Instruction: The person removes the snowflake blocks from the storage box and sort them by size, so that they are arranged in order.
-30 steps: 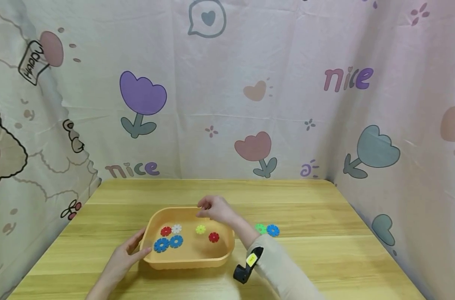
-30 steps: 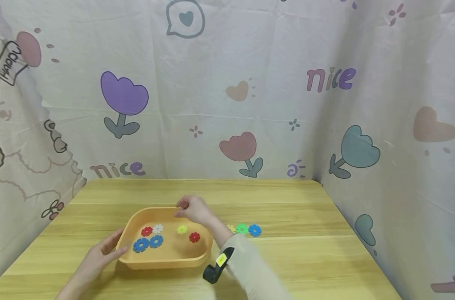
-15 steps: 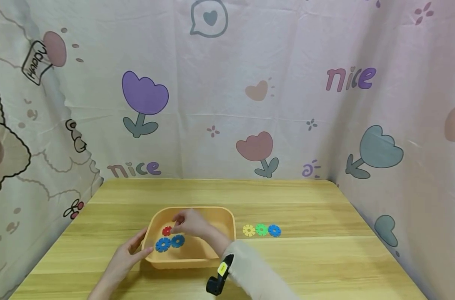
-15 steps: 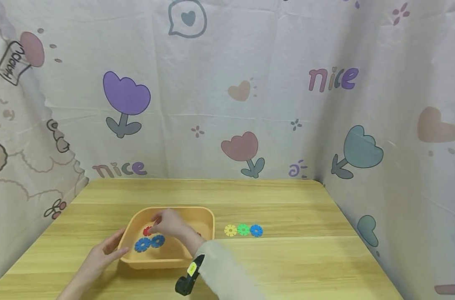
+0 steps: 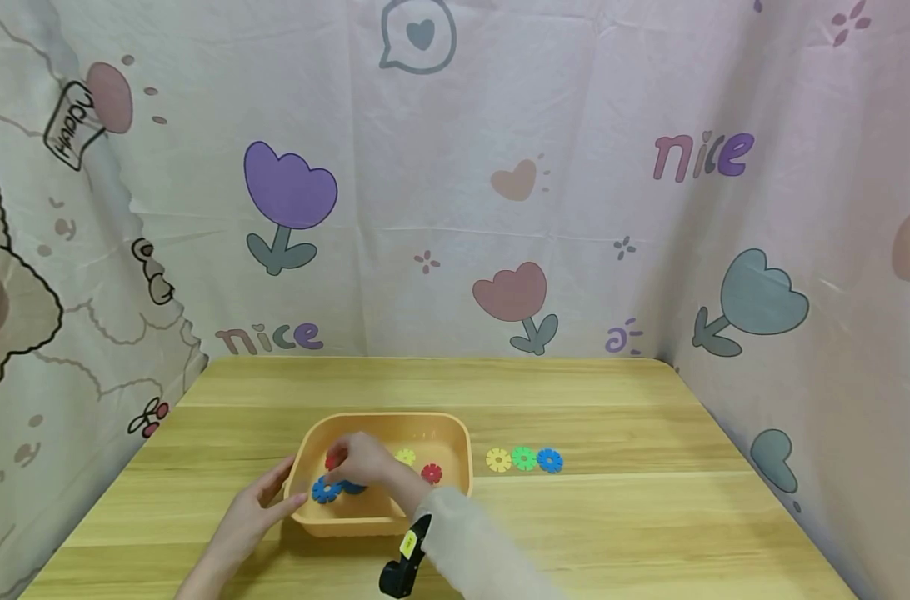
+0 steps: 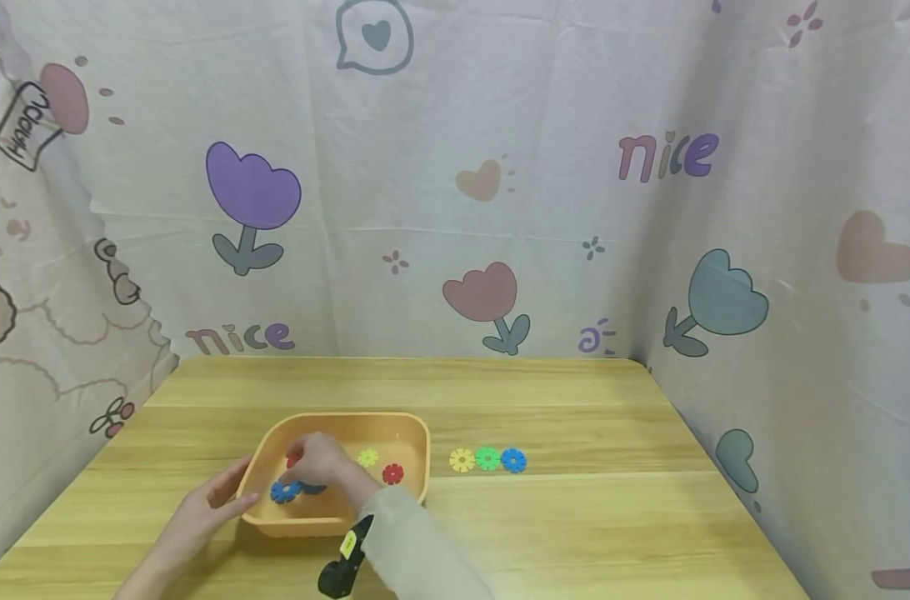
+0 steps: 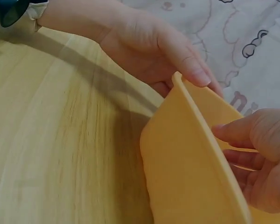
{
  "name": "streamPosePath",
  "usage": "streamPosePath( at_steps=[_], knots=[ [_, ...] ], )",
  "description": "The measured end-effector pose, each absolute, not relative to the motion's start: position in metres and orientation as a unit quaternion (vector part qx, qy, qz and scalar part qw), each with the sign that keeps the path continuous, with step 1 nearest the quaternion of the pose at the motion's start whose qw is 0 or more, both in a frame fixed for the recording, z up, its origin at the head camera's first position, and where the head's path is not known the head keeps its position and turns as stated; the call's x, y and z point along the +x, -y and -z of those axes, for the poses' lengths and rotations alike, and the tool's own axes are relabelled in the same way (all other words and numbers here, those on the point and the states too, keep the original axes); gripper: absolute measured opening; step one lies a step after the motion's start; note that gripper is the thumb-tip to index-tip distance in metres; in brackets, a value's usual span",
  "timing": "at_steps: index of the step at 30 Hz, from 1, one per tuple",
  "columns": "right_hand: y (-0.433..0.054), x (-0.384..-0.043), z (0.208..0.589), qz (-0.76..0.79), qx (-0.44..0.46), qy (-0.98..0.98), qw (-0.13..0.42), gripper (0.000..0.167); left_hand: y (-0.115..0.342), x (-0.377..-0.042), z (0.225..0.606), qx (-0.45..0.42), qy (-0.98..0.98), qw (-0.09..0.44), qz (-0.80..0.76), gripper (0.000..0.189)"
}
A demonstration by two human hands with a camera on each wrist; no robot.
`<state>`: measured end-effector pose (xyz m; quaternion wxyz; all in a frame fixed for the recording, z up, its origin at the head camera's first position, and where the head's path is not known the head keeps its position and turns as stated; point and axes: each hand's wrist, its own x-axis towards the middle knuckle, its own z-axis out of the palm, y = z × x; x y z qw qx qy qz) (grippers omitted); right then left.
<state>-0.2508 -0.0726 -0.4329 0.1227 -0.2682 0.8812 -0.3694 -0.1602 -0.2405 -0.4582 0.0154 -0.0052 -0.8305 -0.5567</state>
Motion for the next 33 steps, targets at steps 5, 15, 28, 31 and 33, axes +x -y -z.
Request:
streamPosePath(
  at_steps=[5,15,28,31,33],
  knots=[
    [0.076,-0.250,0.441,0.365,-0.269,-0.881,0.134,0.023,0.240,-0.160,0.457,-0.005,0.828,0.010,0.561,0.065],
    [0.081,-0.246,0.449,0.326,-0.256,-0.900,0.133,0.031,0.241,-0.160,0.457,-0.001,0.830,0.011,0.557,0.065],
    [0.082,-0.242,0.448,0.216,-0.295,-0.927,0.084,0.033,0.239,-0.159,0.458,0.000,0.826,0.016,0.563,0.064],
    [0.081,-0.242,0.449,0.227,-0.297,-0.925,0.073,0.029,0.239,-0.159,0.458,0.000,0.825,0.015,0.565,0.065],
    [0.080,-0.242,0.449,0.235,-0.300,-0.922,0.065,0.025,0.239,-0.159,0.459,0.000,0.825,0.015,0.566,0.065]
  ],
)
